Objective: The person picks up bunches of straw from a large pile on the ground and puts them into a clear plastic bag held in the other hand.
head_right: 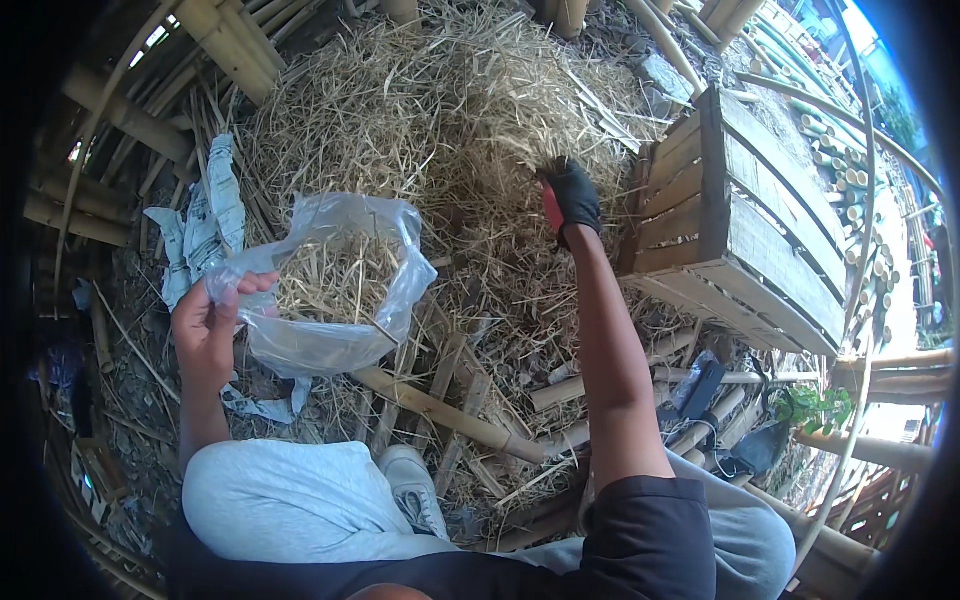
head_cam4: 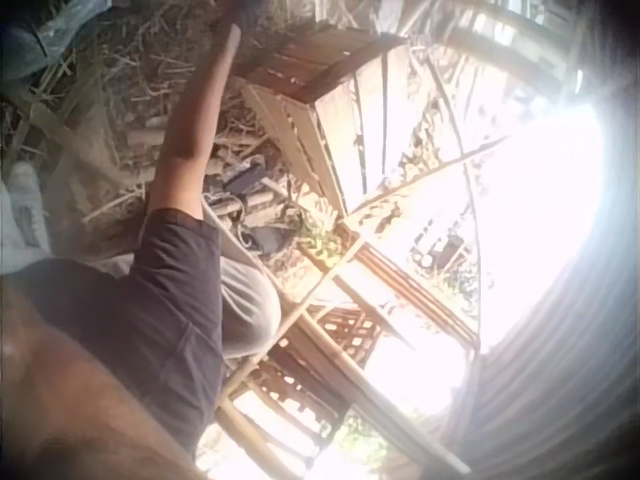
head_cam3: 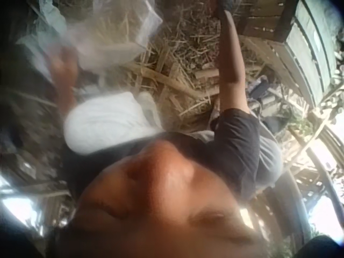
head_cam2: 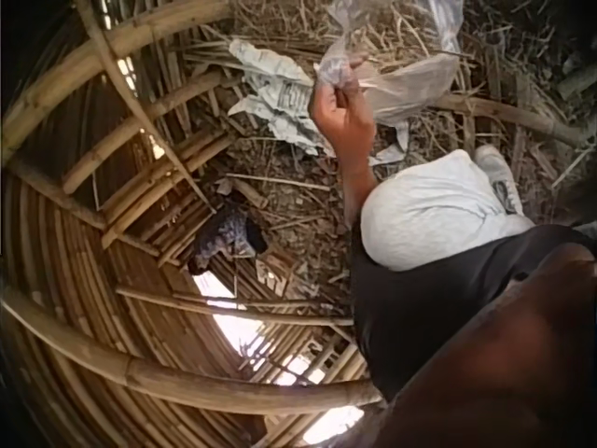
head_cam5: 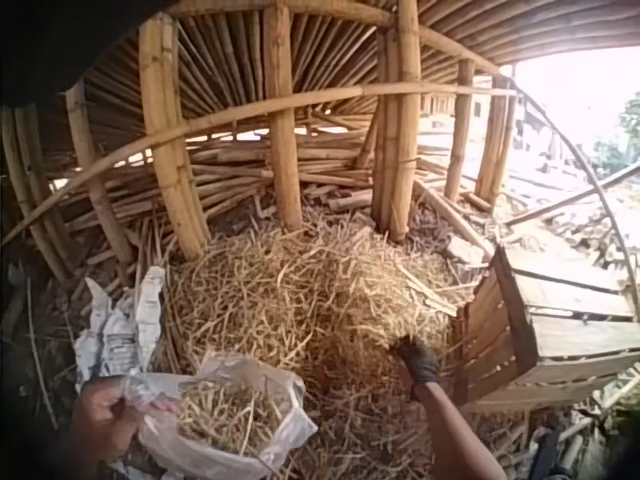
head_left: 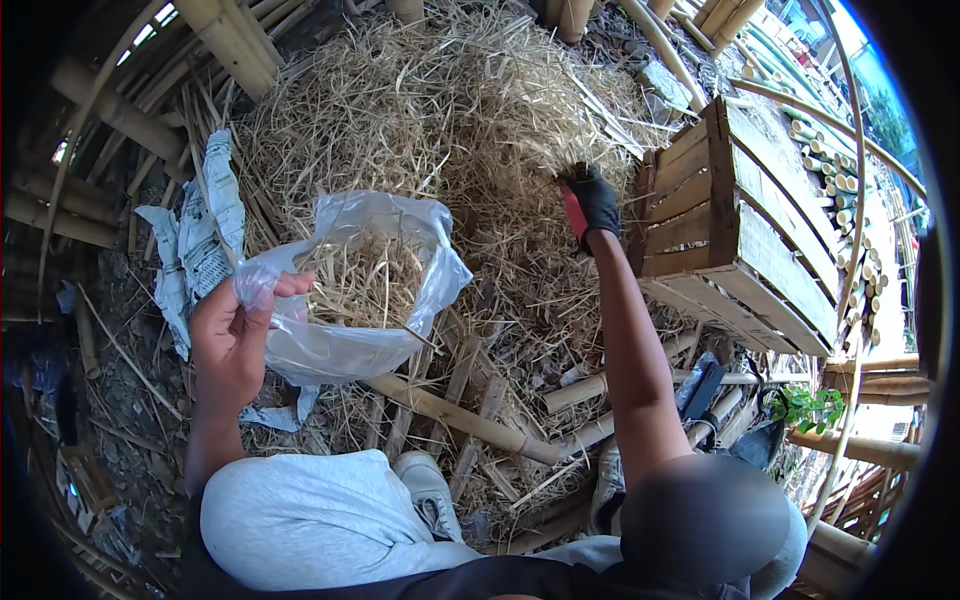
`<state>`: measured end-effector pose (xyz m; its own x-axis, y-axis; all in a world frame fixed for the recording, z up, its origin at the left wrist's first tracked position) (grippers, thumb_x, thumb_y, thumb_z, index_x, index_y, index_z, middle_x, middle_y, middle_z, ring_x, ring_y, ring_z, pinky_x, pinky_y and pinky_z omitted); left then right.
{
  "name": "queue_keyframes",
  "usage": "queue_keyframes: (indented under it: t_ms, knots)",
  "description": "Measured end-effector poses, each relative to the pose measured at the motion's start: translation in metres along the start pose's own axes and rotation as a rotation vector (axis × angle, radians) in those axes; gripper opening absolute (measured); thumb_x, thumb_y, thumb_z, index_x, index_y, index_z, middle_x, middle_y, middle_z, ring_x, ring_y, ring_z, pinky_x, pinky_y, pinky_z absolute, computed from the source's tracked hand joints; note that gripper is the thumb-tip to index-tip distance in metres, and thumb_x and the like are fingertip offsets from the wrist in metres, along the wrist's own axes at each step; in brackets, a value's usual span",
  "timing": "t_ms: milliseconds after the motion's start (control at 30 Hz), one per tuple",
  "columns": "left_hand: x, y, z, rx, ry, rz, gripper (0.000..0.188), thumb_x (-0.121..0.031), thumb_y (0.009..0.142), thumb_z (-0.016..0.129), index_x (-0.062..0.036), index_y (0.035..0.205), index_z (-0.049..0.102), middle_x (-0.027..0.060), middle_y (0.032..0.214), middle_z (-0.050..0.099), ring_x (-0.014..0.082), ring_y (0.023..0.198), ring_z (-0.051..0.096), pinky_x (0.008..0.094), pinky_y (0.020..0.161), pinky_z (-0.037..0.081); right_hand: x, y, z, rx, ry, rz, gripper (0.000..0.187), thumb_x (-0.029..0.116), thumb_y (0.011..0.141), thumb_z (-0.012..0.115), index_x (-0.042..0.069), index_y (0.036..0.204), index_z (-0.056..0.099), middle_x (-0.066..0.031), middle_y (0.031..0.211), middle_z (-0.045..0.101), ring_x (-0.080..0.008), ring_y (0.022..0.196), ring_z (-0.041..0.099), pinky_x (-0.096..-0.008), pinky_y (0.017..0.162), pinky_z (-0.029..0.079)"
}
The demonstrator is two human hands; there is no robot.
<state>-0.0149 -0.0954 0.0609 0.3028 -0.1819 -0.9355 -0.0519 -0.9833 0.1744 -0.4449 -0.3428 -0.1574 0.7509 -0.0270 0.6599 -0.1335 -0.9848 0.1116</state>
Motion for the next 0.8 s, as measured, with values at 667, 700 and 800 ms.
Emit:
queue_keyframes:
  t_ms: [667, 700, 800]
  knots:
    - [0.055, -0.037, 0.017, 0.149, -0.014, -0.204, 0.024, -0.017, 0.105, 0.052, 0.0015, 0.108, 0.068, 0.0091, 0.104, 0.071, 0.0094, 0.084, 0.059, 0.0272, 0.078, 0.046, 0.060, -0.049, -0.169, -0.132, 0.115, 0.105, 0.023, 0.019, 0.093, 0.070, 0.005, 0.111, 0.075, -0.0064, 0.102, 0.074, -0.0097, 0.091, 0.064, -0.0271, 0.079, 0.048]
    - [0.055, -0.038, 0.017, 0.156, -0.008, -0.214, 0.024, -0.016, 0.105, 0.053, 0.0013, 0.110, 0.068, 0.0074, 0.104, 0.071, 0.0047, 0.076, 0.056, 0.0232, 0.071, 0.046, 0.072, -0.054, -0.182, -0.140, 0.099, 0.087, 0.023, 0.019, 0.093, 0.070, 0.005, 0.111, 0.075, -0.0064, 0.102, 0.074, -0.0097, 0.091, 0.064, -0.0271, 0.079, 0.048]
    - [0.050, -0.041, 0.021, 0.155, -0.013, -0.136, 0.022, -0.015, 0.105, 0.053, 0.0000, 0.110, 0.068, 0.0044, 0.102, 0.070, 0.0009, 0.068, 0.045, 0.0207, 0.063, 0.039, 0.118, -0.078, -0.225, -0.446, -0.118, -0.251, 0.031, 0.019, 0.096, 0.067, 0.009, 0.126, 0.070, -0.0094, 0.116, 0.073, -0.0139, 0.102, 0.066, -0.0275, 0.091, 0.049]
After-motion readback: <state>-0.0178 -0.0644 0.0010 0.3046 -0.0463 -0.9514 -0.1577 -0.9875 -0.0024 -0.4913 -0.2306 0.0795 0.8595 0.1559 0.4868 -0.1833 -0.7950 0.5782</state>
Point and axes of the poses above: each hand's wrist, its own y-axis towards the middle knuckle, its own z-axis out of the palm, x = y × z, the point moved 6 cm from there along y, towards the middle knuckle
